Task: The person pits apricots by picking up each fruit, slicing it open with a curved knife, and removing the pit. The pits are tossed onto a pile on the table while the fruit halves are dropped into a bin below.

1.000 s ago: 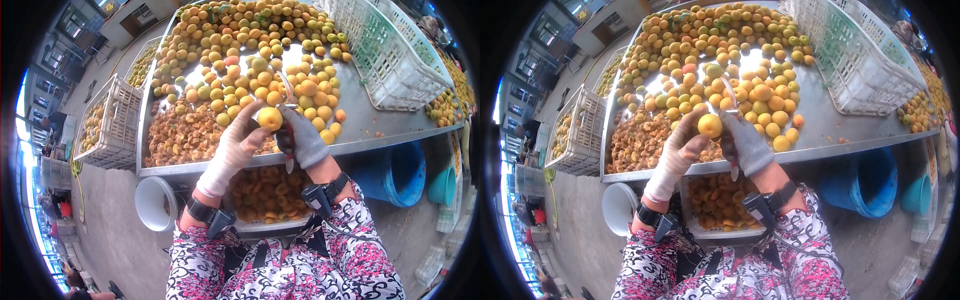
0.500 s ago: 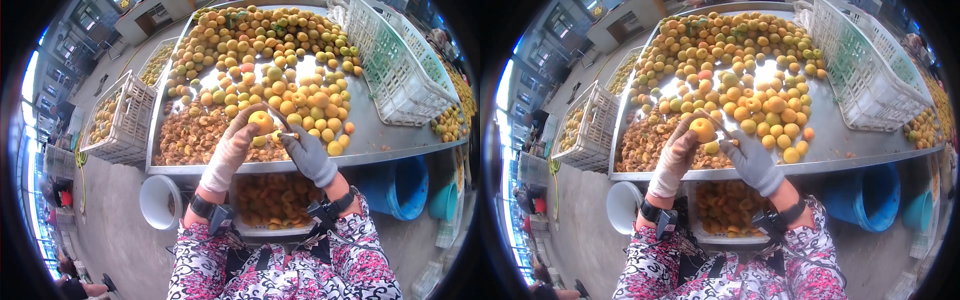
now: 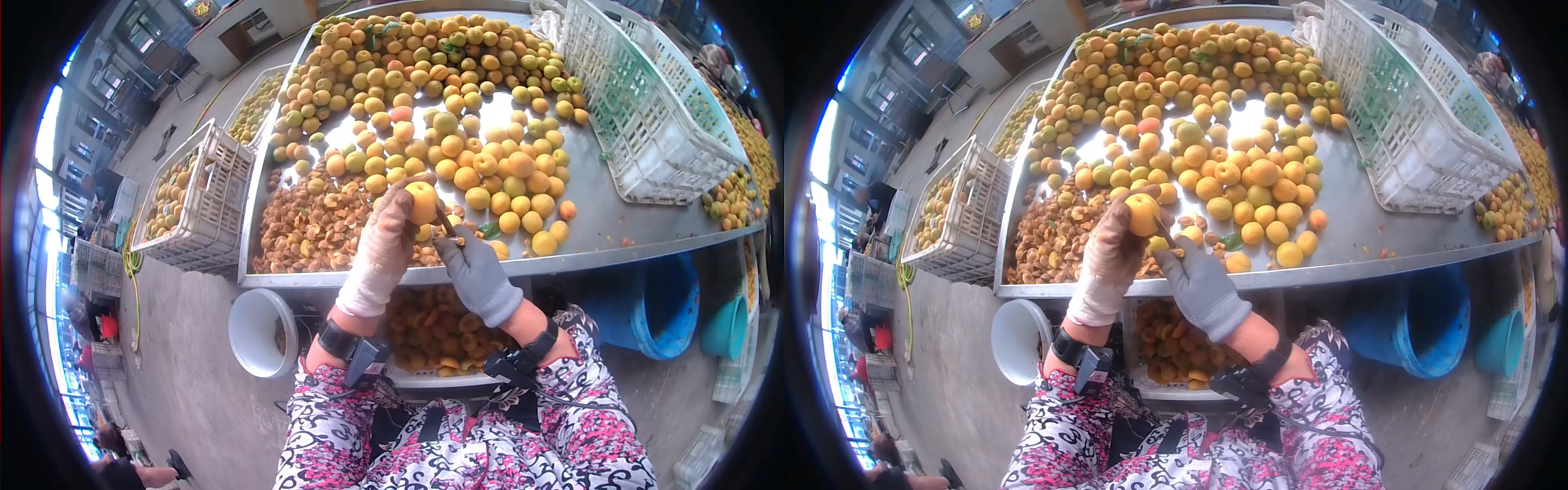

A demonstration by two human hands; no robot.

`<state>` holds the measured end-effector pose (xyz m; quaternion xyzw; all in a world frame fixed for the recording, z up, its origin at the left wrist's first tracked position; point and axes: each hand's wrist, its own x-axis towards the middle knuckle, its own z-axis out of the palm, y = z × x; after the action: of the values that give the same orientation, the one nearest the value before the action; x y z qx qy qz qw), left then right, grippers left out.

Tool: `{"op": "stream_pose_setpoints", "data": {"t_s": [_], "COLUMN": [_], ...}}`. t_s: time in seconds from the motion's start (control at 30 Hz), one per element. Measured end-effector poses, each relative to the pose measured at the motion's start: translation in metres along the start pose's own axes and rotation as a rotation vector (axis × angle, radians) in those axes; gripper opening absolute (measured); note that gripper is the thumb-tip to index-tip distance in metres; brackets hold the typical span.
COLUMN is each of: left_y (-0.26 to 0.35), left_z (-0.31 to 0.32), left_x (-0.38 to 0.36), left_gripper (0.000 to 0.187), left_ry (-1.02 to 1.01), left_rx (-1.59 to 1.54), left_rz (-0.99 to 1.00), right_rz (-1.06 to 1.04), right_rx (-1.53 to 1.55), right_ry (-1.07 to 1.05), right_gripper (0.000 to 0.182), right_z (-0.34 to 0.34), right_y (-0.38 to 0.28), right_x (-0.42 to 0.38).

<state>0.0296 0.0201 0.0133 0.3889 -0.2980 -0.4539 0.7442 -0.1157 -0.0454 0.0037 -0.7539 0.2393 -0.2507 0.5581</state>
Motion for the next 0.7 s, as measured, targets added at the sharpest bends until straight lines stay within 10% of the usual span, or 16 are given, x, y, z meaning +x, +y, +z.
{"op": "stream_pose_setpoints", "data": {"t_s": [0.37,0.5,0.7], "left_y": [0.009,-0.019,0.007], "left_z": [0.02,0.019,0.015], "left_x": [0.006,0.01,0.012], "left_gripper": [0.059,0.051,0.06], "left_ry": [0.009,0.194,0.124], "left_rx": [0.318,-0.403,0.038], "left_rz": [0.06,-0.123,0.041], "right_rz": [0.039,0.001,0.025], "right_rx": [0.026,-0.072,-0.016], "right_ry": [-0.022,0.063,-0.021], "right_gripper": [0.034,0.032,0.032], "right_z": [-0.001,0.013,-0.011], "right_y": [-0.001,0.011,0.007], "right_x": [0.01,0.009,0.018]}}
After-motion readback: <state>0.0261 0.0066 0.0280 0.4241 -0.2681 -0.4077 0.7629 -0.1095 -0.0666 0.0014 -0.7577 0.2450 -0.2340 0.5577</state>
